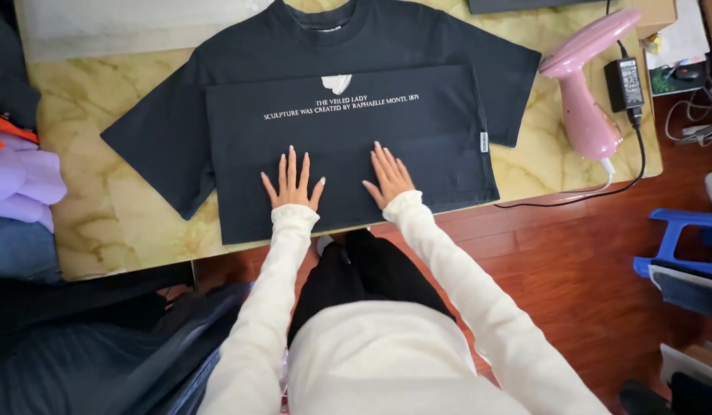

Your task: Folding a black t-shirt on a table and using a handheld steamer to remove wrinkles.

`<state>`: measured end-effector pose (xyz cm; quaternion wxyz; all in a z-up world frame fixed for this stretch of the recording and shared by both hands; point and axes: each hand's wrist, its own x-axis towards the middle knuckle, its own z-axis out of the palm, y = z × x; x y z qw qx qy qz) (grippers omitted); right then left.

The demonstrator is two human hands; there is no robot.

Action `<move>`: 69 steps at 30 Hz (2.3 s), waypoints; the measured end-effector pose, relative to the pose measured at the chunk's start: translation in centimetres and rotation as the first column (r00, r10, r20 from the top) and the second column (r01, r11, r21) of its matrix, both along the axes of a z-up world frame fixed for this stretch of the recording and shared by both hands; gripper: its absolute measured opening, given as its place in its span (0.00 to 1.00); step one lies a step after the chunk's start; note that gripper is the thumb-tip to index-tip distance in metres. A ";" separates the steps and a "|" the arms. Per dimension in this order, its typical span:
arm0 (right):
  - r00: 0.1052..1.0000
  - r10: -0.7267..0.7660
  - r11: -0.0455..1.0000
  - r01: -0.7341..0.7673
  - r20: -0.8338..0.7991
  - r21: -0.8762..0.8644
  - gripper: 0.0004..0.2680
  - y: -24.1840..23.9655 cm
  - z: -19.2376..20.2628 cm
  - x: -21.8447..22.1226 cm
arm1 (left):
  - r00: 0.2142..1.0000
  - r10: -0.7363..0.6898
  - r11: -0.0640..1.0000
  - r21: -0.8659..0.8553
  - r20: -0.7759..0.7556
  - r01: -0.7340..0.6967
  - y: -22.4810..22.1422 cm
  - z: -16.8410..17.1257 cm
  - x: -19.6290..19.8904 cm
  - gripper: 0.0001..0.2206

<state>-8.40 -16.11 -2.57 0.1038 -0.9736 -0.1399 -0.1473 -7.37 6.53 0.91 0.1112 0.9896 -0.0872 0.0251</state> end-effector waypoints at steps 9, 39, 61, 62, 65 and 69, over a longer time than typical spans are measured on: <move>0.861 -0.457 0.887 0.420 -0.225 -0.191 0.26 -15.0 1.2 -1.9 | 0.932 0.330 0.940 0.040 0.152 -0.339 4.5 -0.6 -0.3 0.28; 0.875 -0.435 0.890 0.383 -0.212 -0.246 0.23 -13.3 5.2 10.2 | 0.744 0.603 0.781 -0.023 0.288 -0.624 -12.6 -2.5 9.8 0.26; 0.883 -0.444 0.889 0.413 -0.154 -0.199 0.22 -12.7 4.8 11.0 | 0.906 0.349 0.922 0.086 0.241 -0.378 4.9 -2.0 15.1 0.23; 0.887 -0.439 0.893 0.412 -0.146 -0.180 0.21 -12.6 4.6 11.1 | 0.900 0.362 0.916 0.089 0.242 -0.392 4.9 -1.8 15.0 0.23; 0.889 -0.451 0.887 0.436 -0.082 -0.149 0.20 -13.2 2.2 11.5 | 0.900 0.364 0.918 0.068 0.241 -0.390 4.6 -1.8 15.0 0.23; 0.918 -0.385 0.916 0.393 0.091 -0.085 0.21 -7.9 -0.8 14.6 | 0.904 0.307 0.943 0.031 0.298 -0.330 4.6 -1.5 14.7 0.23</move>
